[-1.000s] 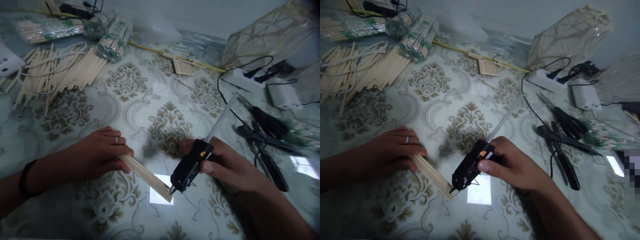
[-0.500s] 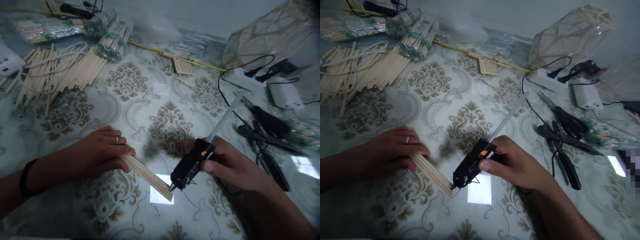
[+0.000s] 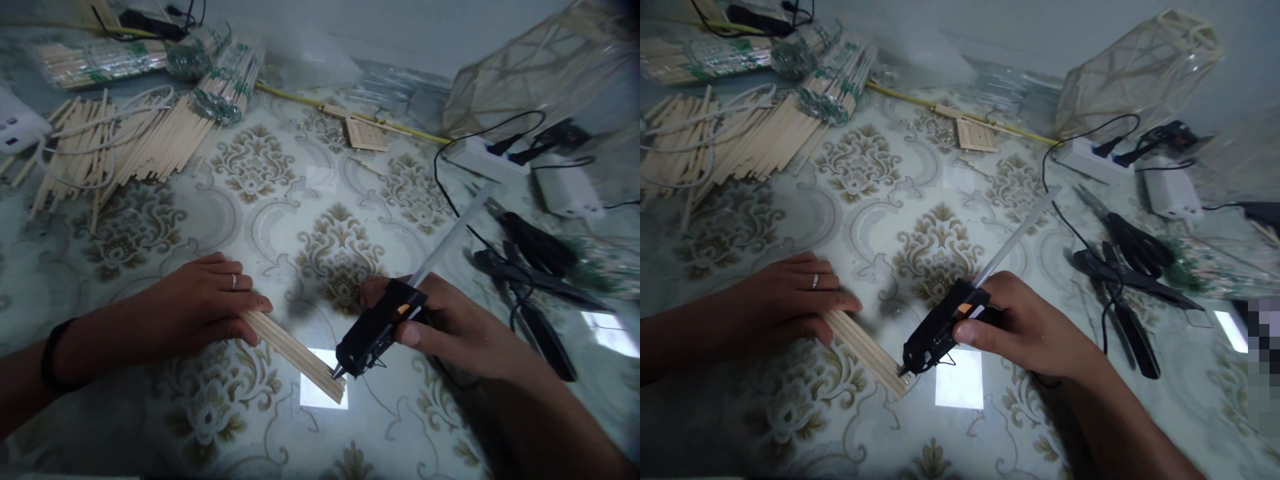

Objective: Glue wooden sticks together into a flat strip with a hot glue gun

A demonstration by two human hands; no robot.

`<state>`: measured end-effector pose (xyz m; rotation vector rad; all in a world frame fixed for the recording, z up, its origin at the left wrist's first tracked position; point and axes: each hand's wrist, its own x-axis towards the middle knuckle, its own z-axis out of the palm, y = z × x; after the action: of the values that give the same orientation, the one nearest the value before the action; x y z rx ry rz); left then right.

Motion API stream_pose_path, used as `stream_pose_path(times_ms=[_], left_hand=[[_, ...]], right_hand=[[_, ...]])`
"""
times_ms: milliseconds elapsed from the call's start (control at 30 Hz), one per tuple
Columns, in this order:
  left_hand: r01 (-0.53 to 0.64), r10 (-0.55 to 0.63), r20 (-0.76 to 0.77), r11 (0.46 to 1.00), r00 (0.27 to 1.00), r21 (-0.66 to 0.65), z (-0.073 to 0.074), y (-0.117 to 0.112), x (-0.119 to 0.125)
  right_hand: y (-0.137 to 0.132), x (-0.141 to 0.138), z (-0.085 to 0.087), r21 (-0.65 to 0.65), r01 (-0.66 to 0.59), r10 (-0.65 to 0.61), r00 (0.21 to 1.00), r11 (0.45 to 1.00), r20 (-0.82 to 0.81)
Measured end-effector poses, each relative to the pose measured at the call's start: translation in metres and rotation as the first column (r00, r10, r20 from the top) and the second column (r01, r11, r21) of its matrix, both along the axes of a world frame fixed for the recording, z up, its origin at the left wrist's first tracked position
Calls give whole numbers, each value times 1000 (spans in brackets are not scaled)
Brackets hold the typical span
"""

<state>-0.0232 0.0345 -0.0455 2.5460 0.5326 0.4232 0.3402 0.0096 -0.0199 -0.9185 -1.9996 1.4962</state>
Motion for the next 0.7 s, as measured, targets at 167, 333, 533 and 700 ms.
stream_pose_path(times_ms=[167, 333, 533, 700], left_hand=[[-1, 1, 1, 1000, 1000, 9, 2, 1, 1], [-1, 1, 10, 1000, 1000, 10, 2, 1, 1], [2, -2, 22, 1000, 1000, 4, 3, 1, 0], [4, -4, 18, 1000, 1000, -9, 1, 1, 0]], right_hand=[[2, 0, 2, -11, -14, 13, 1000, 1000, -14], [-1, 5, -1, -26, -5, 4, 999, 1000, -38], [-2, 8, -4, -39, 16, -18, 998, 999, -63], [-2, 6, -3, -39, 2, -4, 998, 999, -55]])
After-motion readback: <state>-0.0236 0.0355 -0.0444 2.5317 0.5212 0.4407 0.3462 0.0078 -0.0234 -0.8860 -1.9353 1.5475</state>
